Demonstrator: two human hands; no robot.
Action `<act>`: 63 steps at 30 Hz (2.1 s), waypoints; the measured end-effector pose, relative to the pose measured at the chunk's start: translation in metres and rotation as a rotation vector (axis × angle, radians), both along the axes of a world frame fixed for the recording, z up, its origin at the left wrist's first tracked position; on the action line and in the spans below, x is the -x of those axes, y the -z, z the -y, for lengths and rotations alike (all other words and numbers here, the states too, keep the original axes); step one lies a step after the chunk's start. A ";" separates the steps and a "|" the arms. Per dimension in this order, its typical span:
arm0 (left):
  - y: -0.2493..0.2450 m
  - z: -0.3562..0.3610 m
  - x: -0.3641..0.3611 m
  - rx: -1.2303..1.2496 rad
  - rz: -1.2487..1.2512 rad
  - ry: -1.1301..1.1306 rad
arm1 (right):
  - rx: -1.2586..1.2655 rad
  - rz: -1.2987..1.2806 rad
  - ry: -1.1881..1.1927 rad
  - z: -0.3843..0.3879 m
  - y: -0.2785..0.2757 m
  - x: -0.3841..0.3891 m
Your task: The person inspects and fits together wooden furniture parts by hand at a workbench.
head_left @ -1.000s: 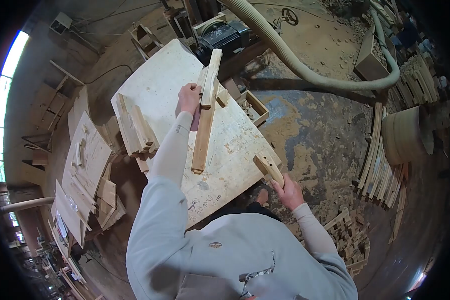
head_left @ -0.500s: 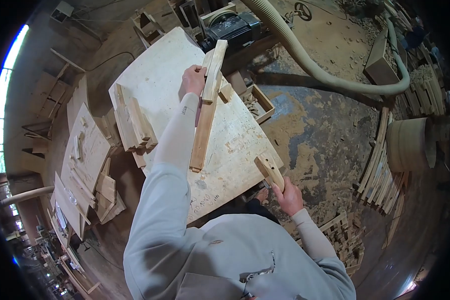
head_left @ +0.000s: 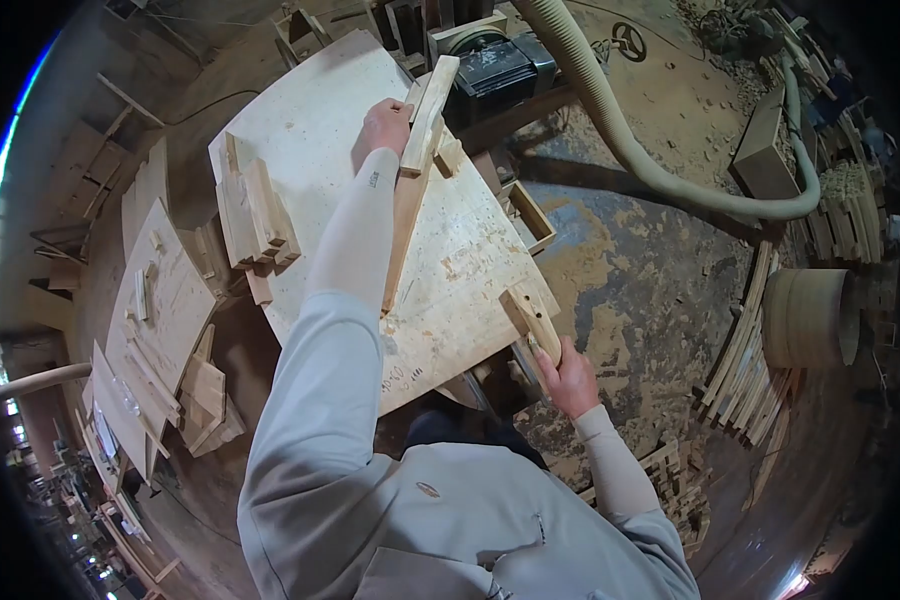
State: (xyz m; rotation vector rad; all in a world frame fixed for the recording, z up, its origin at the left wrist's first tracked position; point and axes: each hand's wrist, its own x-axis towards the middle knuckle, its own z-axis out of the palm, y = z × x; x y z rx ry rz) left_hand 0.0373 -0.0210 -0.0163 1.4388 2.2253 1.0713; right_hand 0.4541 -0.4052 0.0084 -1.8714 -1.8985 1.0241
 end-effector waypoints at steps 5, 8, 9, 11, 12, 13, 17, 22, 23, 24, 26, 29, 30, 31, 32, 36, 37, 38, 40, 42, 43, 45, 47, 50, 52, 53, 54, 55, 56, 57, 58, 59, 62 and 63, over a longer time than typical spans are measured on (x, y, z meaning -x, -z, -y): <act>-0.006 0.009 -0.001 0.035 -0.018 -0.008 | 0.027 -0.035 0.026 0.001 0.008 -0.001; -0.018 0.017 -0.004 0.084 -0.006 -0.014 | -0.024 -0.074 0.033 0.000 0.006 0.002; -0.023 0.020 -0.004 0.091 -0.015 -0.017 | -0.026 -0.058 0.033 -0.002 0.007 0.003; -0.026 0.018 -0.001 0.099 -0.024 -0.015 | -0.028 -0.042 0.037 -0.006 0.005 0.006; -0.021 0.016 0.002 0.112 -0.043 -0.033 | -0.028 -0.051 0.032 -0.009 0.002 0.007; -0.017 0.014 0.005 0.125 -0.062 -0.051 | -0.029 -0.061 0.026 -0.011 -0.001 0.009; -0.002 0.009 0.009 0.116 -0.069 -0.035 | -0.020 -0.032 0.023 -0.009 -0.004 0.009; 0.006 0.024 -0.005 -0.038 0.100 0.062 | 0.025 0.000 0.031 0.018 -0.010 -0.008; 0.004 0.026 -0.004 -0.037 0.095 0.065 | 0.026 -0.005 0.033 0.020 -0.013 -0.010; 0.002 0.027 -0.002 -0.118 -0.029 0.029 | 0.026 -0.012 0.025 0.019 -0.015 -0.010; 0.003 0.022 0.004 -0.193 -0.152 0.003 | 0.032 -0.019 0.026 0.015 -0.020 -0.005; 0.006 0.015 0.016 -0.198 -0.264 0.148 | 0.035 -0.038 0.046 0.004 -0.025 0.007; 0.006 0.020 0.015 -0.206 -0.211 0.183 | 0.038 -0.023 0.045 0.003 -0.027 0.009; 0.005 0.027 0.013 -0.214 -0.158 0.217 | 0.042 -0.008 0.045 0.003 -0.028 0.010; 0.009 0.032 0.015 -0.199 -0.123 0.138 | 0.040 -0.011 0.042 0.000 -0.029 0.007; 0.019 0.045 0.000 0.005 -0.043 0.119 | 0.073 -0.002 0.018 0.019 -0.025 -0.023; 0.023 0.052 -0.008 0.003 -0.047 0.116 | 0.091 -0.003 0.017 0.030 -0.022 -0.032; 0.038 0.055 -0.012 0.000 0.055 0.077 | 0.089 -0.006 0.014 0.041 -0.020 -0.041; 0.046 0.063 -0.027 -0.005 0.153 0.035 | 0.101 -0.008 -0.006 0.063 -0.016 -0.058; 0.043 0.071 -0.047 -0.013 0.160 0.005 | 0.086 -0.030 -0.004 0.081 -0.017 -0.071; 0.042 0.073 -0.054 -0.015 0.156 0.003 | 0.073 -0.048 0.002 0.088 -0.016 -0.075; 0.036 0.081 -0.069 -0.013 0.162 -0.042 | 0.080 -0.053 -0.002 0.103 -0.012 -0.085; 0.030 0.084 -0.075 0.024 0.212 -0.063 | 0.088 -0.058 -0.006 0.109 -0.009 -0.090; 0.029 0.078 -0.077 0.007 0.229 -0.069 | 0.092 -0.034 -0.024 0.106 -0.008 -0.091; 0.032 0.070 -0.072 -0.043 0.196 -0.058 | 0.098 0.014 -0.029 0.098 -0.007 -0.088; 0.030 0.065 -0.068 -0.038 0.202 -0.063 | 0.103 0.014 -0.033 0.092 -0.006 -0.083; 0.028 0.060 -0.063 -0.034 0.207 -0.068 | 0.099 0.018 -0.034 0.086 -0.005 -0.076; 0.025 0.053 -0.058 -0.029 0.207 -0.073 | 0.095 0.021 -0.034 0.079 -0.005 -0.069; 0.023 0.044 -0.054 -0.029 0.175 -0.063 | 0.095 0.026 -0.038 0.071 -0.005 -0.063; 0.020 0.035 -0.049 -0.030 0.143 -0.054 | 0.097 0.012 -0.024 0.063 -0.006 -0.057; 0.017 0.026 -0.043 -0.029 0.148 -0.058 | 0.099 -0.003 -0.010 0.055 -0.006 -0.050; 0.018 0.015 -0.036 -0.023 0.146 -0.048 | 0.100 0.003 -0.014 0.046 -0.007 -0.042; 0.020 -0.011 -0.015 -0.019 0.144 -0.046 | 0.122 -0.031 0.006 0.022 -0.012 -0.020; 0.021 -0.017 -0.009 -0.023 0.141 -0.050 | 0.102 -0.020 0.005 0.016 -0.016 -0.012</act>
